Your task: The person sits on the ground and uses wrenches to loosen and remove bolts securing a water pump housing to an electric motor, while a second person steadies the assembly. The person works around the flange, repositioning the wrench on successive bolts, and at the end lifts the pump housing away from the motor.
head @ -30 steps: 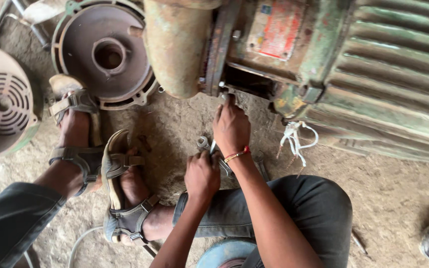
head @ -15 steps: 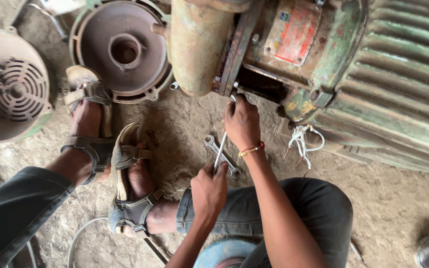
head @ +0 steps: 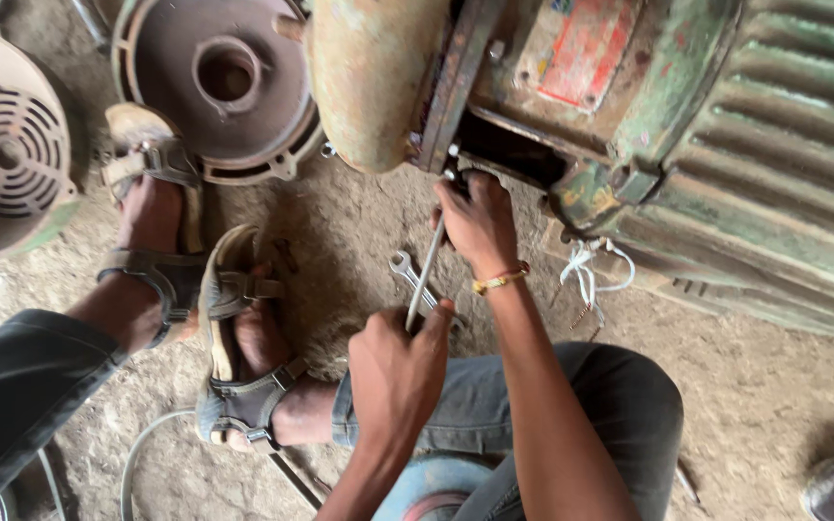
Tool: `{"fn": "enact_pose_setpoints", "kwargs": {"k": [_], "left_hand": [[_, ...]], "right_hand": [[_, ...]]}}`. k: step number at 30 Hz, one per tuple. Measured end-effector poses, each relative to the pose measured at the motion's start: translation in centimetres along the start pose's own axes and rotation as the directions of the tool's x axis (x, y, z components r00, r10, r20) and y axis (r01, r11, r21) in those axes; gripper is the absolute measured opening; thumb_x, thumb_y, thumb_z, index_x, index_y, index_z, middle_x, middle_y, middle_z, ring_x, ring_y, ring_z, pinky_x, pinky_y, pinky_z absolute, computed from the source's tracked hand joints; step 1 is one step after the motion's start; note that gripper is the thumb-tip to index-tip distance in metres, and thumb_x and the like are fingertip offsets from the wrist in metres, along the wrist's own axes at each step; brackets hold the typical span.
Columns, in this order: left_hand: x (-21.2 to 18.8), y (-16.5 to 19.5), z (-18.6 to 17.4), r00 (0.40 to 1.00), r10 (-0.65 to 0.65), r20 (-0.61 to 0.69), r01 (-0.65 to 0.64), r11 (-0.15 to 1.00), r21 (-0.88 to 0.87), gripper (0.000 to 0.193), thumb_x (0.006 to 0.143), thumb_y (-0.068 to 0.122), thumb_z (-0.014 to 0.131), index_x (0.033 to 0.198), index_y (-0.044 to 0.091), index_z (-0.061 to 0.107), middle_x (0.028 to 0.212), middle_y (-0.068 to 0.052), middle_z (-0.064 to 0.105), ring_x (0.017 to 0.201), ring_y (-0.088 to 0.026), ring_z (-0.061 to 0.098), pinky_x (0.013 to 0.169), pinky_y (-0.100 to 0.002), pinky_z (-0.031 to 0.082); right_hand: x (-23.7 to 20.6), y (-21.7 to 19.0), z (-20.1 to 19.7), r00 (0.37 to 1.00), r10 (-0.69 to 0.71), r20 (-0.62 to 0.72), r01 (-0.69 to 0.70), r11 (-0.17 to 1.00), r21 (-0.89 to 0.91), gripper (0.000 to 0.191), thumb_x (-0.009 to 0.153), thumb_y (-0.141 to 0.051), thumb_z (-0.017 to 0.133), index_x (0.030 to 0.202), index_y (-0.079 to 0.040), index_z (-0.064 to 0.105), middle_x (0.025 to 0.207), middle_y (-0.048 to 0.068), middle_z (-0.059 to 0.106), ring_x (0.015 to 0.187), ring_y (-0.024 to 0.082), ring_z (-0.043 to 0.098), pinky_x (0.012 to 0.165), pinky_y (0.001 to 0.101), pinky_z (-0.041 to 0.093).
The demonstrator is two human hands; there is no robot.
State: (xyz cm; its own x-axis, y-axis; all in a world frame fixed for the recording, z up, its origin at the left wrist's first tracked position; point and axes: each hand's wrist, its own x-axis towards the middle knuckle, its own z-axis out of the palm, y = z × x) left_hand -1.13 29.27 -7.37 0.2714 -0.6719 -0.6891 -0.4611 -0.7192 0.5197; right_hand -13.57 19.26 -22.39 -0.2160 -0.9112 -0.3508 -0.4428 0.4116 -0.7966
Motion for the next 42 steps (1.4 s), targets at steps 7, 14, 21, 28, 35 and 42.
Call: {"fn": "enact_pose_setpoints", "kwargs": {"k": [7, 14, 21, 28, 35, 42], "left_hand": [[1.6, -1.8, 0.4, 0.969, 0.214, -0.122, -0.183, 0.957, 0.224, 0.043, 0.090, 0.045, 0.066, 0.082, 0.003, 0.074, 0.069, -0.027, 0.067, 0.070, -0.047, 0.069, 0.067, -0.054, 0.053], [5.6, -6.0, 5.2, 0.959, 0.282, -0.040, -0.253, 0.908, 0.334, 0.033, 0.091, 0.038, 0.064, 0.085, 0.006, 0.070, 0.077, -0.023, 0.070, 0.075, -0.046, 0.070, 0.069, -0.055, 0.055], [9.3, -9.1, 8.7, 0.926, 0.373, -0.059, -0.355, 0.914, 0.197, 0.029, 0.091, 0.030, 0.067, 0.085, 0.002, 0.070, 0.081, -0.025, 0.071, 0.079, -0.047, 0.068, 0.073, -0.056, 0.052], [7.9, -9.2, 6.9, 0.974, 0.224, 0.040, -0.220, 0.971, -0.089, 0.035, 0.092, 0.035, 0.066, 0.091, 0.000, 0.071, 0.074, -0.025, 0.070, 0.074, -0.042, 0.072, 0.071, -0.050, 0.054], [8.8, -7.8, 7.3, 0.972, 0.234, 0.031, -0.236, 0.965, 0.116, 0.045, 0.101, 0.041, 0.059, 0.087, 0.001, 0.074, 0.077, -0.025, 0.070, 0.082, -0.046, 0.069, 0.074, -0.054, 0.051], [8.3, -8.4, 7.3, 0.979, 0.202, 0.006, -0.202, 0.979, -0.020, 0.044, 0.091, 0.045, 0.064, 0.096, 0.003, 0.074, 0.080, -0.028, 0.070, 0.086, -0.048, 0.069, 0.076, -0.055, 0.053]], "right_hand": [[-0.3, 2.1, 2.0, 0.694, -0.710, -0.118, 0.336, 0.464, -0.819, 0.009, 0.090, -0.012, 0.063, 0.094, -0.009, 0.071, 0.088, 0.019, 0.072, 0.077, 0.038, 0.071, 0.073, 0.0507, 0.053], [-0.4, 1.8, 1.5, 0.875, -0.312, -0.370, 0.097, 0.861, -0.499, 0.020, 0.095, -0.026, 0.063, 0.104, -0.009, 0.070, 0.075, 0.026, 0.068, 0.068, 0.045, 0.069, 0.058, 0.0532, 0.056], [-1.2, 2.1, 2.6, 0.853, -0.431, -0.296, 0.254, 0.836, -0.485, 0.015, 0.102, -0.018, 0.058, 0.111, -0.008, 0.065, 0.081, 0.021, 0.071, 0.071, 0.042, 0.069, 0.062, 0.0517, 0.054], [-0.8, 2.2, 2.9, 0.828, -0.500, -0.255, 0.314, 0.789, -0.528, 0.016, 0.103, -0.015, 0.055, 0.112, -0.004, 0.063, 0.084, 0.023, 0.071, 0.074, 0.042, 0.069, 0.063, 0.0503, 0.055], [-0.6, 1.9, 2.9, 0.806, -0.510, -0.299, 0.375, 0.832, -0.408, 0.018, 0.104, -0.015, 0.053, 0.111, -0.003, 0.063, 0.082, 0.024, 0.070, 0.072, 0.043, 0.069, 0.062, 0.0514, 0.055], [0.2, 2.1, 2.4, 0.872, -0.443, -0.206, 0.295, 0.813, -0.502, 0.021, 0.102, -0.020, 0.056, 0.095, -0.002, 0.065, 0.078, 0.025, 0.069, 0.072, 0.045, 0.068, 0.062, 0.0533, 0.054]]}}
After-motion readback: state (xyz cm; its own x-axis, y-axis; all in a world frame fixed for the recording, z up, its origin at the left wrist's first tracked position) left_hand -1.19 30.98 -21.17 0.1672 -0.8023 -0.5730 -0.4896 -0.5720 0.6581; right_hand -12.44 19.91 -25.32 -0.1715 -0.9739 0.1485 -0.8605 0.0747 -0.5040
